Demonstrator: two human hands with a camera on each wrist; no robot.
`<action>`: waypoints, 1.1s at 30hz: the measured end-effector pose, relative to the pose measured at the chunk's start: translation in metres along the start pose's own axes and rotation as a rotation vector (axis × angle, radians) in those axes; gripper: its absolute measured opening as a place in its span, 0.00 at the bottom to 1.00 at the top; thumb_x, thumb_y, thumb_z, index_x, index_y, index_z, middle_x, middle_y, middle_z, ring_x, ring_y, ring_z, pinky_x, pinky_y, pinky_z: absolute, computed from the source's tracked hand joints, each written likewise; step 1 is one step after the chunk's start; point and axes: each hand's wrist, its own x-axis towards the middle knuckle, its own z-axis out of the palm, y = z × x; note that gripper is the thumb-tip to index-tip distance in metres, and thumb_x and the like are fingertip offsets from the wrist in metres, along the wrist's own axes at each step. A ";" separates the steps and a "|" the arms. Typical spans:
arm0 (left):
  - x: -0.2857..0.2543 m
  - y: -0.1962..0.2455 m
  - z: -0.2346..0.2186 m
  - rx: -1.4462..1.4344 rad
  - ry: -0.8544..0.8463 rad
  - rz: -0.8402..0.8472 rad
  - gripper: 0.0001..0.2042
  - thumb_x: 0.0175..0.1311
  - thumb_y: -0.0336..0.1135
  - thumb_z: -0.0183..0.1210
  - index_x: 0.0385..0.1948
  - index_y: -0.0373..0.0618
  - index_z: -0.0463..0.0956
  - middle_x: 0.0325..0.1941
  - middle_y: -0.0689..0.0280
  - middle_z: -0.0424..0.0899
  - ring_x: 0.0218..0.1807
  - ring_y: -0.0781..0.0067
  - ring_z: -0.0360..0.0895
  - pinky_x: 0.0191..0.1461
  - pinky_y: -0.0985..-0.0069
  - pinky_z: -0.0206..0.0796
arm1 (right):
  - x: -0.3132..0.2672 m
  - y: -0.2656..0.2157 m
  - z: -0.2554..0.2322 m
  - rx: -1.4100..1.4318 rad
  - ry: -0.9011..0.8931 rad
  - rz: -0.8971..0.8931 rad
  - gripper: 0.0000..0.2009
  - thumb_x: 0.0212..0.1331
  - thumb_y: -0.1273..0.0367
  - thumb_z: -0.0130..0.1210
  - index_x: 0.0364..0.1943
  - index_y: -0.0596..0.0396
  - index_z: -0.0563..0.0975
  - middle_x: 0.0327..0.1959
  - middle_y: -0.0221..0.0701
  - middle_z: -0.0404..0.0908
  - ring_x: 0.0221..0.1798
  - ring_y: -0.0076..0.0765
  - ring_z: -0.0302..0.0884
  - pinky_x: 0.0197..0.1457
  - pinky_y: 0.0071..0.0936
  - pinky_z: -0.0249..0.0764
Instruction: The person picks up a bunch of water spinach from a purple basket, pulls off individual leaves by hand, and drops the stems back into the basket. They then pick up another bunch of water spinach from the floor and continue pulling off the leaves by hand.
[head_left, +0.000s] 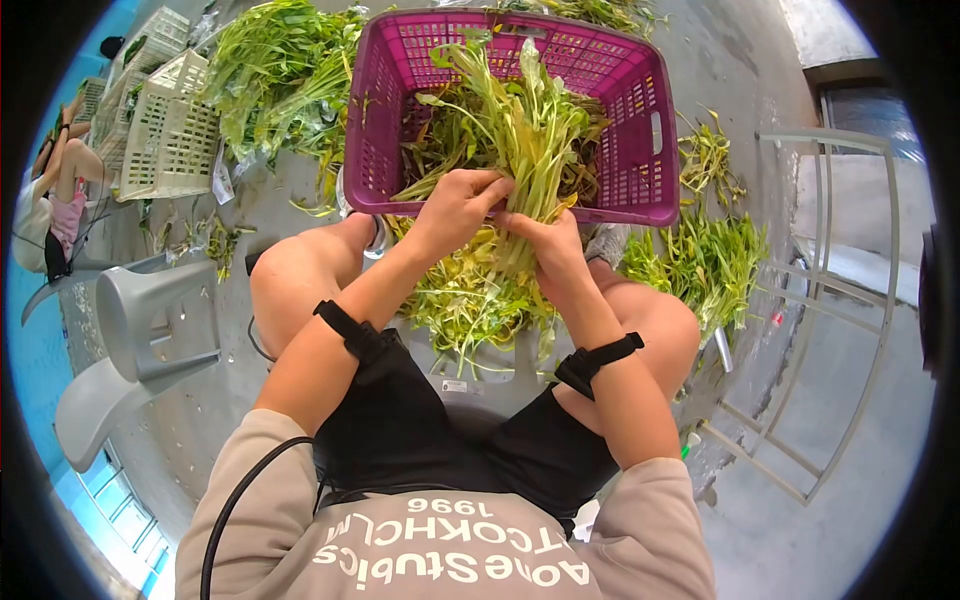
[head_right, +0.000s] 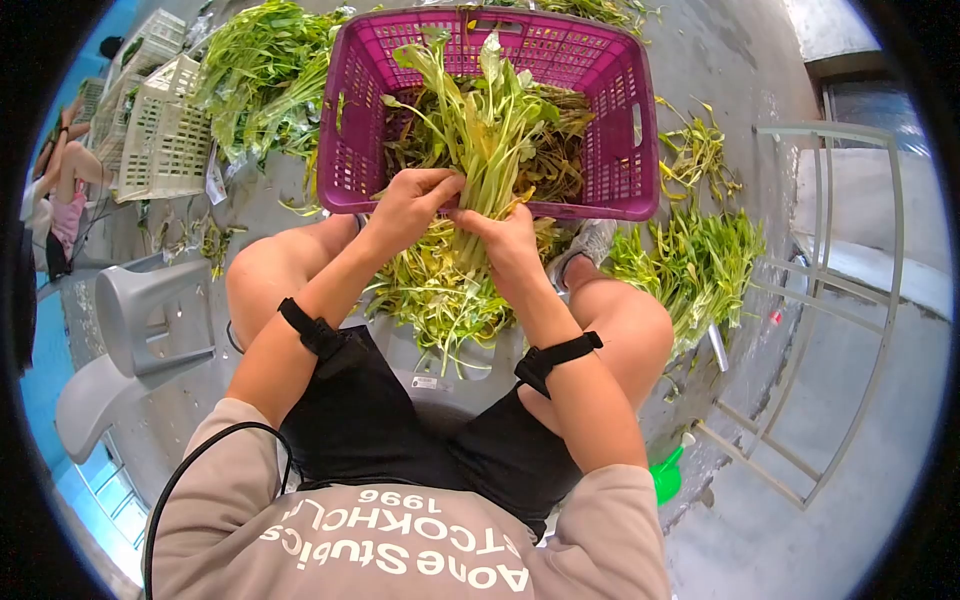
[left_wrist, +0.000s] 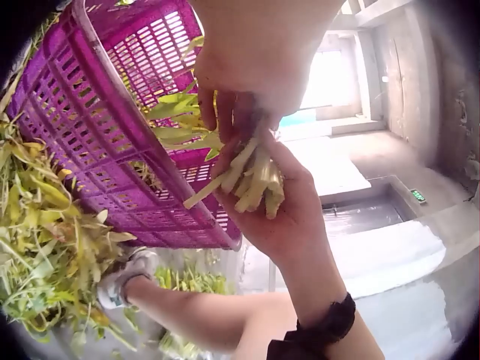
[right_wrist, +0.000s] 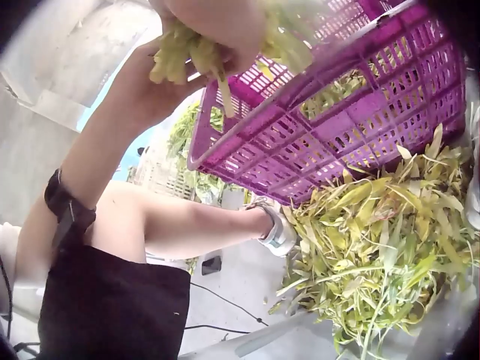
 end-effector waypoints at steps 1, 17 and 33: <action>0.000 -0.002 0.000 -0.001 -0.001 -0.002 0.13 0.71 0.35 0.55 0.38 0.31 0.80 0.28 0.67 0.82 0.32 0.83 0.75 0.37 0.79 0.69 | 0.000 -0.001 0.000 0.000 0.001 0.002 0.16 0.53 0.76 0.66 0.47 0.59 0.78 0.40 0.30 0.83 0.37 0.25 0.82 0.40 0.24 0.77; 0.002 -0.002 0.003 -0.111 0.127 -0.055 0.08 0.65 0.30 0.59 0.37 0.32 0.77 0.33 0.68 0.82 0.35 0.84 0.77 0.39 0.82 0.72 | 0.002 -0.007 -0.001 0.037 -0.017 0.007 0.17 0.51 0.75 0.68 0.46 0.59 0.78 0.36 0.30 0.83 0.34 0.26 0.82 0.36 0.26 0.79; 0.008 0.003 -0.009 -0.679 0.298 -0.091 0.07 0.69 0.34 0.53 0.41 0.42 0.68 0.28 0.62 0.78 0.33 0.66 0.82 0.41 0.69 0.79 | -0.001 -0.021 0.000 0.122 0.028 0.028 0.12 0.54 0.73 0.64 0.42 0.61 0.79 0.35 0.31 0.83 0.32 0.26 0.81 0.32 0.25 0.79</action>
